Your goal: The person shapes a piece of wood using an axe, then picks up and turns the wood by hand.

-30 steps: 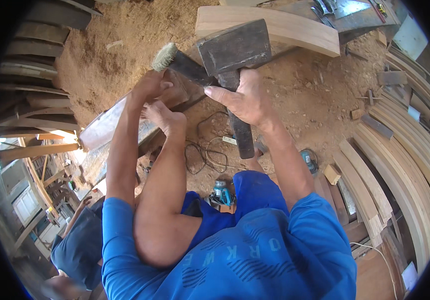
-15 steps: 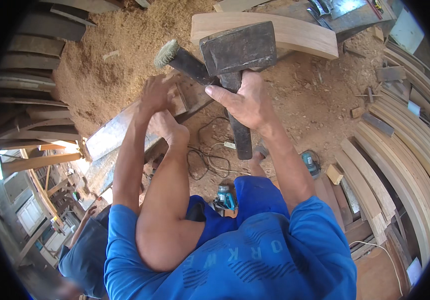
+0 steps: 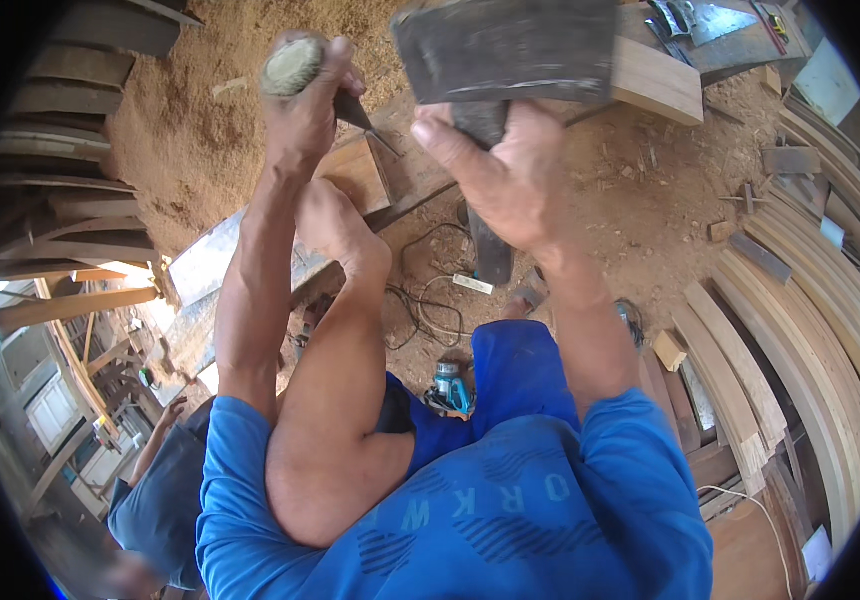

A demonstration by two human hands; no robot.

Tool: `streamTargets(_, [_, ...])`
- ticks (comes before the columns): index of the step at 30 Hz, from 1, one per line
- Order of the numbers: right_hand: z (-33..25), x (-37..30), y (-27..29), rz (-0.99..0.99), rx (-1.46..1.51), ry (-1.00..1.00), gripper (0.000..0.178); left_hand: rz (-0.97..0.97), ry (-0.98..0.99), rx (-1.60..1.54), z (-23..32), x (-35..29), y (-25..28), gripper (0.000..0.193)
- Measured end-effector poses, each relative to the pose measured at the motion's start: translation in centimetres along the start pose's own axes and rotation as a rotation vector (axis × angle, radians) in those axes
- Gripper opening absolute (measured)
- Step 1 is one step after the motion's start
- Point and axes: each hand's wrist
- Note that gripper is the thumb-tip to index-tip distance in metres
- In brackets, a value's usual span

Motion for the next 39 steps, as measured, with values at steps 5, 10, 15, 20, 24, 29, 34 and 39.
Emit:
streamTargets(5, [-3.8, 0.3, 1.1, 0.022, 0.174, 0.135, 0.017, -0.087, -0.128, 0.377, -3.8, 0.1, 2.3, 0.02])
streamTargets(10, [-6.3, 0.5, 1.9, 0.05, 0.3, 0.317, 0.016, -0.165, 0.011, 0.312, -3.8, -0.4, 2.7, 0.02])
streamTargets(15, [-7.3, 0.4, 2.6, 0.083, 0.215, 0.33, 0.021, -0.197, -0.037, 0.331, -2.9, -0.7, 2.7, 0.019])
streamTargets(20, [-7.9, 0.5, 2.6, 0.107, 0.29, 0.294, 0.02, -0.205, -0.089, 0.402, -2.3, -0.5, 2.0, 0.017])
streamTargets(24, [-8.0, 0.9, 2.7, 0.107, 0.317, 0.307, 0.019, -0.261, -0.183, 0.404, -2.3, -0.8, 2.1, 0.014])
streamTargets(29, [-9.1, 2.1, 2.6, 0.145, 0.259, 0.407, 0.017, -0.294, -0.282, 0.438, -2.3, -1.4, 2.2, 0.012])
streamTargets(34, [-4.8, 2.4, 0.2, -0.031, -0.454, 0.591, 0.02, -0.258, 0.014, 0.42, -1.7, -1.3, 3.6, 0.022])
streamTargets(39, [-0.3, 5.5, -1.5, -0.331, -0.795, 0.292, 0.037, -0.245, -0.104, 0.378, -3.5, -1.7, 4.6, 0.02])
Point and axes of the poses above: each hand's wrist, its own x-axis towards the middle knuckle, its own y-axis out of the back of the hand, z = x × y, and after that the axes turned 7 degrees about z, right-handed
